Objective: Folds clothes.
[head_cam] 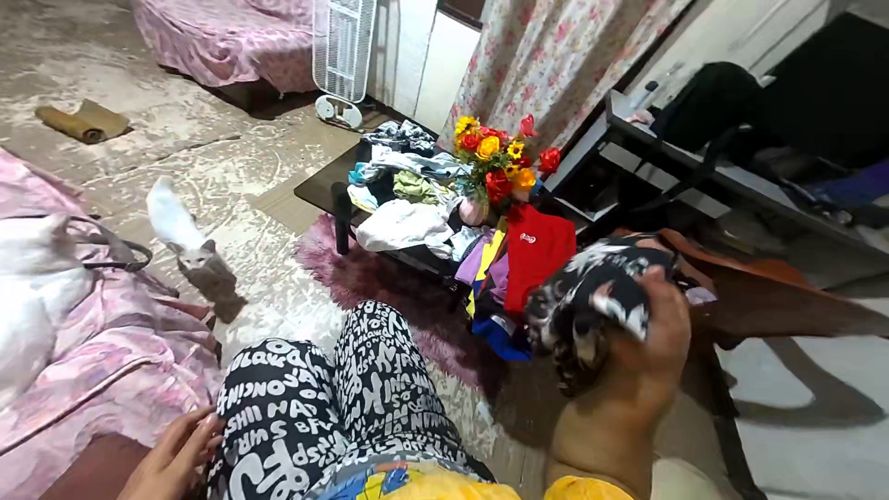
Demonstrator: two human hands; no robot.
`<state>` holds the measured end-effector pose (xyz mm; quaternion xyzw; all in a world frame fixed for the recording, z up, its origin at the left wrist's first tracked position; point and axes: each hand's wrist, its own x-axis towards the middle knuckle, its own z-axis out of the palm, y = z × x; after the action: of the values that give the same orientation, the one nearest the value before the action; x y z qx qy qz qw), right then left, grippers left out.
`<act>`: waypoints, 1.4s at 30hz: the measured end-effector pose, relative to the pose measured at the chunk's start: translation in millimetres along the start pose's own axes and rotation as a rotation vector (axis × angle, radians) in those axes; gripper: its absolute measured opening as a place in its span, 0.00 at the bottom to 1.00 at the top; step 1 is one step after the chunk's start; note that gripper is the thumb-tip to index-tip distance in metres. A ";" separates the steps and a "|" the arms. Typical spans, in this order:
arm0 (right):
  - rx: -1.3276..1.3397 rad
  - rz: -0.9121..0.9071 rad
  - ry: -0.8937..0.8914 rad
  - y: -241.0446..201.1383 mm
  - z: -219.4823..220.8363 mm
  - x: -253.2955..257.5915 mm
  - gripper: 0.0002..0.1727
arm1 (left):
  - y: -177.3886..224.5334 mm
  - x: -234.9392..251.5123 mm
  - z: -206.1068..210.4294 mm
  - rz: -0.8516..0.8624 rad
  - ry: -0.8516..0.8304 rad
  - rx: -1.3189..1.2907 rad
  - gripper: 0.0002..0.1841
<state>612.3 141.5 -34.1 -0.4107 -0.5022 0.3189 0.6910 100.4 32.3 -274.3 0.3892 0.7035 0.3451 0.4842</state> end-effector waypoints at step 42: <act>-0.401 0.036 -0.258 177.0 199.5 162.4 0.21 | -2.6 88.6 60.5 0.586 0.219 0.318 0.33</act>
<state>464.1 410.7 -89.5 -0.5045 -0.6324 0.2748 0.5197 137.2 115.8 -330.9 0.6058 0.6548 0.3951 0.2196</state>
